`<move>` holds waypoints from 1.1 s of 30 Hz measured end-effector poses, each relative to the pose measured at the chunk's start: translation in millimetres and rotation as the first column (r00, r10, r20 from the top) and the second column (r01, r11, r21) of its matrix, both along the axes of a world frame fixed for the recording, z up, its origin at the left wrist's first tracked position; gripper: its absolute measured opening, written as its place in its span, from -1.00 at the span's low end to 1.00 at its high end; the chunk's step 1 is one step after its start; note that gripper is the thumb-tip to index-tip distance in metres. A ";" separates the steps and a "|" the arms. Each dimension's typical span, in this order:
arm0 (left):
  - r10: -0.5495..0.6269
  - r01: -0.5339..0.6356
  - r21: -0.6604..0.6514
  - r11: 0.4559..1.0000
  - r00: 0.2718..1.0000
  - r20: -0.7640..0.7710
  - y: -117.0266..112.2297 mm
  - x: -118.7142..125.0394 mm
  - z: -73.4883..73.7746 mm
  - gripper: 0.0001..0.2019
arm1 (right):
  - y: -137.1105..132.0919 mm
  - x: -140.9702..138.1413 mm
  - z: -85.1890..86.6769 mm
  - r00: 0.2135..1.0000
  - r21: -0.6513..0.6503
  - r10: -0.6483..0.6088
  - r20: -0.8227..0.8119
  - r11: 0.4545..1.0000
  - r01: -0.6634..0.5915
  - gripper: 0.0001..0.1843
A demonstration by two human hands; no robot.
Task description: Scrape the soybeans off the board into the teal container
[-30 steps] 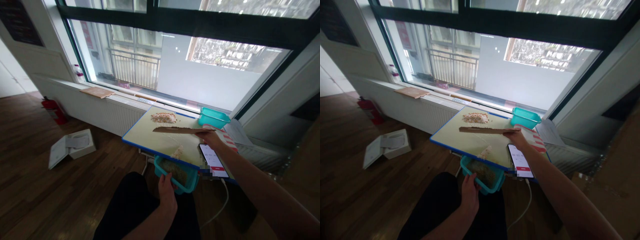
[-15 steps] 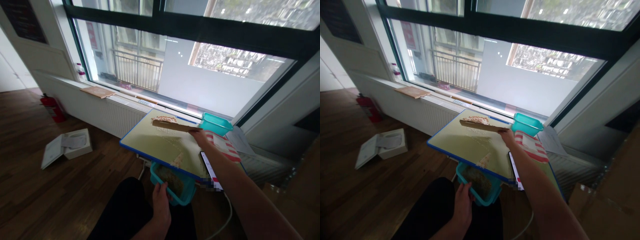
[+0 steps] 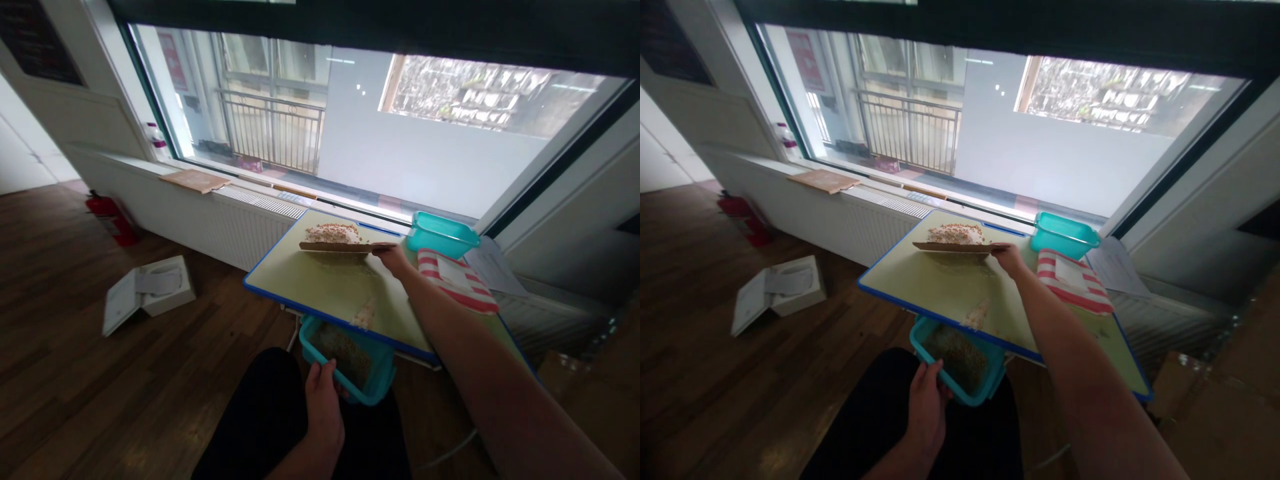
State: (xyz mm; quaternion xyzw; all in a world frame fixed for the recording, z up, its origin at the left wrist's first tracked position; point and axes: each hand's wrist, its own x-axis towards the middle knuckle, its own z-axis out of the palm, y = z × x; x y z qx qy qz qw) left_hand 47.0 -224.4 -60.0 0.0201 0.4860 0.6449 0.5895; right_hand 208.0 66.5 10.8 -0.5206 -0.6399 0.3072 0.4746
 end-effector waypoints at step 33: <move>-0.080 0.080 0.009 0.997 0.997 0.003 -11.8 8.4 20.2 -0.80 | -64.0 23.3 21.0 0.985 0.043 0.033 0.169 0.998 -0.041 -0.77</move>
